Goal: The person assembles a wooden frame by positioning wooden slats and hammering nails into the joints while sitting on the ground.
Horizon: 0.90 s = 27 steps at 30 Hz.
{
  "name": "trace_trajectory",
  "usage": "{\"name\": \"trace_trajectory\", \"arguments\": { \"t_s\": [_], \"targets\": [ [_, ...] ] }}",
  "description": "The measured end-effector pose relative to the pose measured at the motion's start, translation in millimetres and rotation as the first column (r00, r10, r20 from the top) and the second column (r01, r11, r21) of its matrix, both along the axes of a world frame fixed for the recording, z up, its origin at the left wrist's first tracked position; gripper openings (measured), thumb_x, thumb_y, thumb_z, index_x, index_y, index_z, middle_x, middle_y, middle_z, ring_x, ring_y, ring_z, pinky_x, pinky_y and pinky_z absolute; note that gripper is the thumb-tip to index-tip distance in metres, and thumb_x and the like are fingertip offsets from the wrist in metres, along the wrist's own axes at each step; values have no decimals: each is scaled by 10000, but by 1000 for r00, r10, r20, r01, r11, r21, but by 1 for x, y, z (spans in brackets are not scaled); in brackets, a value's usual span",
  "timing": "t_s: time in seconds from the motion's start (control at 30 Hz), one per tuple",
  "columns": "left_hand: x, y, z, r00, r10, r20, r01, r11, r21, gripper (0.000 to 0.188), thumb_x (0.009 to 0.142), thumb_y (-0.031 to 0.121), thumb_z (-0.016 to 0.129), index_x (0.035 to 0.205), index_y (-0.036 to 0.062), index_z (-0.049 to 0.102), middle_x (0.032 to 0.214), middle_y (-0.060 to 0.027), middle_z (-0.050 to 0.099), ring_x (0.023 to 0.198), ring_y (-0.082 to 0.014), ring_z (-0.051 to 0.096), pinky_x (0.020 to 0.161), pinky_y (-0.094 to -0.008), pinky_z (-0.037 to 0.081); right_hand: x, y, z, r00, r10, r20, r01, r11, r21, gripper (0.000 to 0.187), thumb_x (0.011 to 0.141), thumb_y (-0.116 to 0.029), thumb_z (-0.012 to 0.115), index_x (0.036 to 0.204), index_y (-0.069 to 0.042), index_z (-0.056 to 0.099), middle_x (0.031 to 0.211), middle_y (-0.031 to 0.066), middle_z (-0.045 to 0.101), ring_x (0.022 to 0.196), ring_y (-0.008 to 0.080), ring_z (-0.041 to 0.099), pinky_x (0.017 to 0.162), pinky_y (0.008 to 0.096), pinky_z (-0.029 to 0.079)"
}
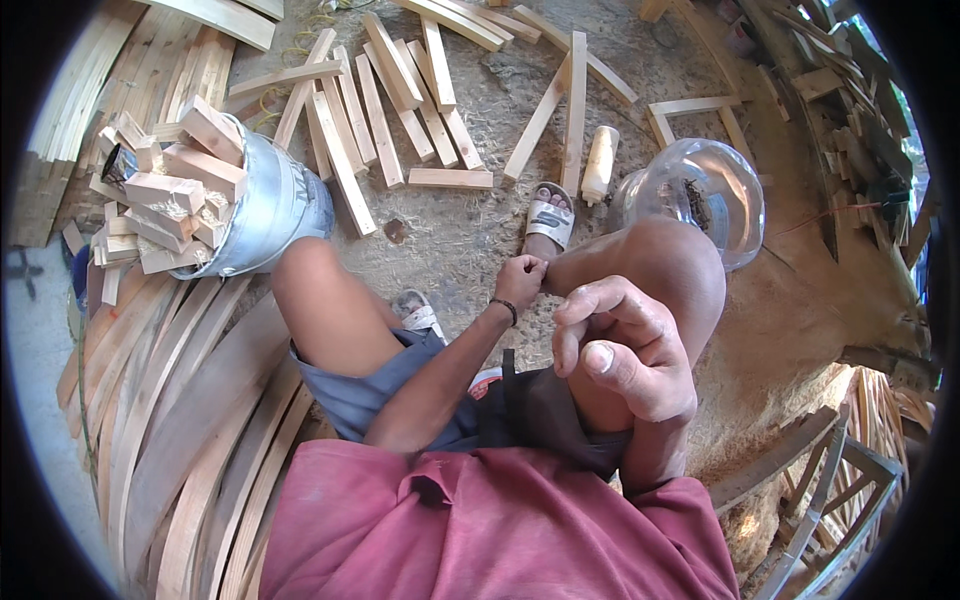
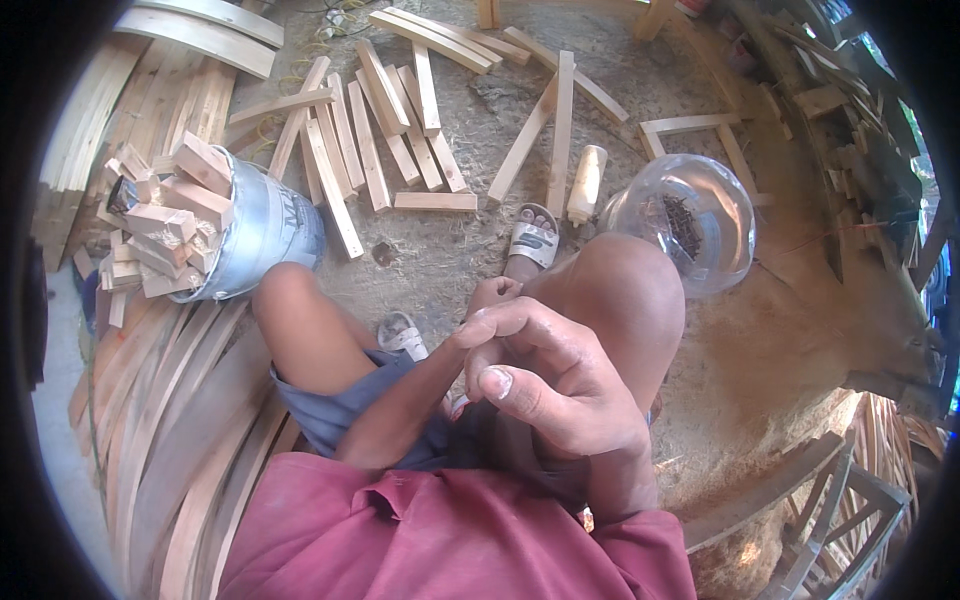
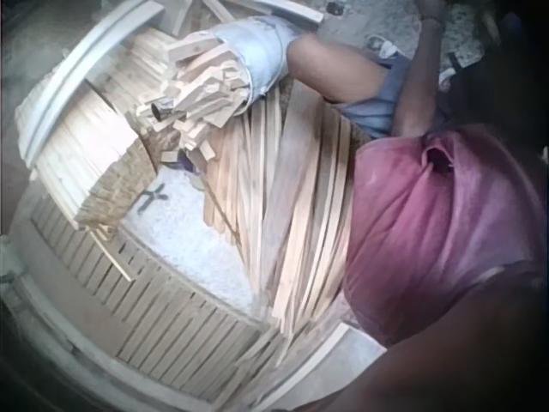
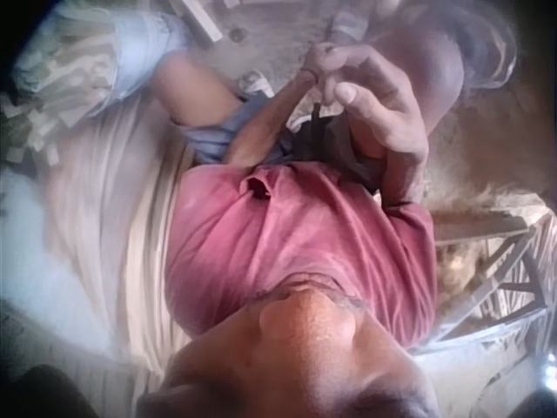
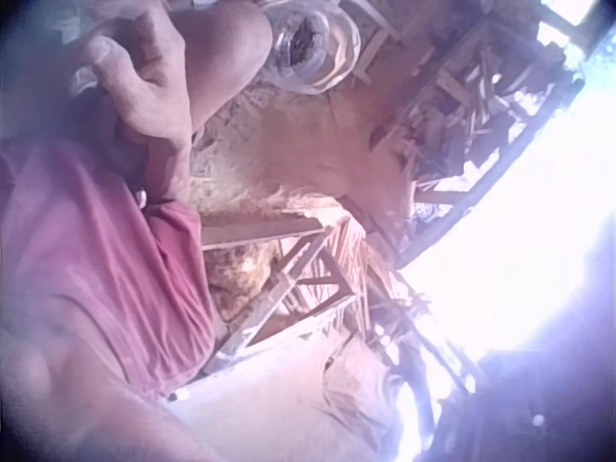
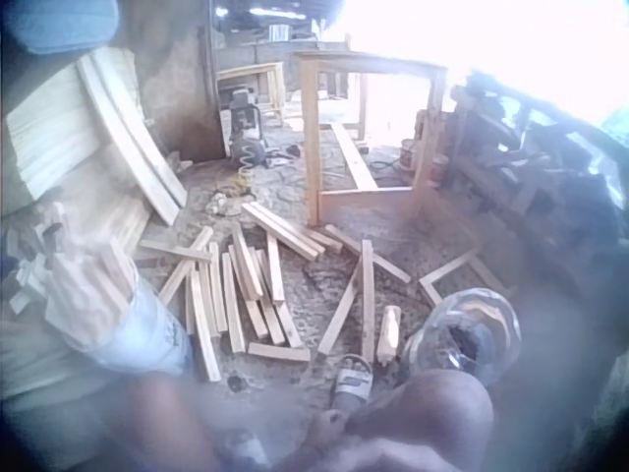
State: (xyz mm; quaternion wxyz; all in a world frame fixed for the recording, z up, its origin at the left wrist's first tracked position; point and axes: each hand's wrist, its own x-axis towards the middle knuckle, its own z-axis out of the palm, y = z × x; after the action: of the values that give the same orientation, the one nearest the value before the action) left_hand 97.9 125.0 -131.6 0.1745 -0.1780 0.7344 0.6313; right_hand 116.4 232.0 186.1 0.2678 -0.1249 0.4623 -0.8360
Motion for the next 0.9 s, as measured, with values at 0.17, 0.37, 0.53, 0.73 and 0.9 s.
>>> {"name": "trace_trajectory", "arguments": {
  "t_s": [0.17,0.37,0.53,0.73,0.9],
  "targets": [
    [-2,-5,-31,998,67,-14,-68,941,-331,245,883,266,673,913,30,734,850,-200,712,808,-362,698,747,-452,538,1,-10,6,996,86,30,-89,985,149,321,933,-102,604,1206,60,554,859,109,617,787,148,574,739,287,437],
    [1,2,-35,998,58,-30,-63,976,-208,223,864,246,706,892,27,734,833,-158,729,759,-276,709,709,-408,548,1,-8,5,998,65,22,-68,989,133,341,933,-145,618,1198,60,553,846,107,621,770,147,579,720,279,443],
    [-5,0,15,998,35,53,-40,995,91,241,863,238,725,873,-3,727,805,-112,732,730,-157,684,681,-339,543,-2,-5,0,1000,18,-23,-17,1000,26,323,934,-126,605,1195,57,552,831,105,620,767,147,586,709,278,448],
    [0,-8,-40,997,62,-54,-76,947,-311,223,883,264,672,906,50,733,855,-183,717,808,-338,704,740,-438,542,-4,-13,1,985,171,-26,-163,967,198,319,934,-101,622,1205,55,559,850,80,610,773,130,557,724,278,444],
    [1,2,-31,998,65,-8,-64,952,-299,201,879,245,686,900,51,736,844,-176,722,794,-319,708,732,-434,546,-2,-11,3,995,95,-17,-90,978,188,326,934,-119,621,1200,61,560,856,93,618,790,133,575,728,270,444]
  ]
}}
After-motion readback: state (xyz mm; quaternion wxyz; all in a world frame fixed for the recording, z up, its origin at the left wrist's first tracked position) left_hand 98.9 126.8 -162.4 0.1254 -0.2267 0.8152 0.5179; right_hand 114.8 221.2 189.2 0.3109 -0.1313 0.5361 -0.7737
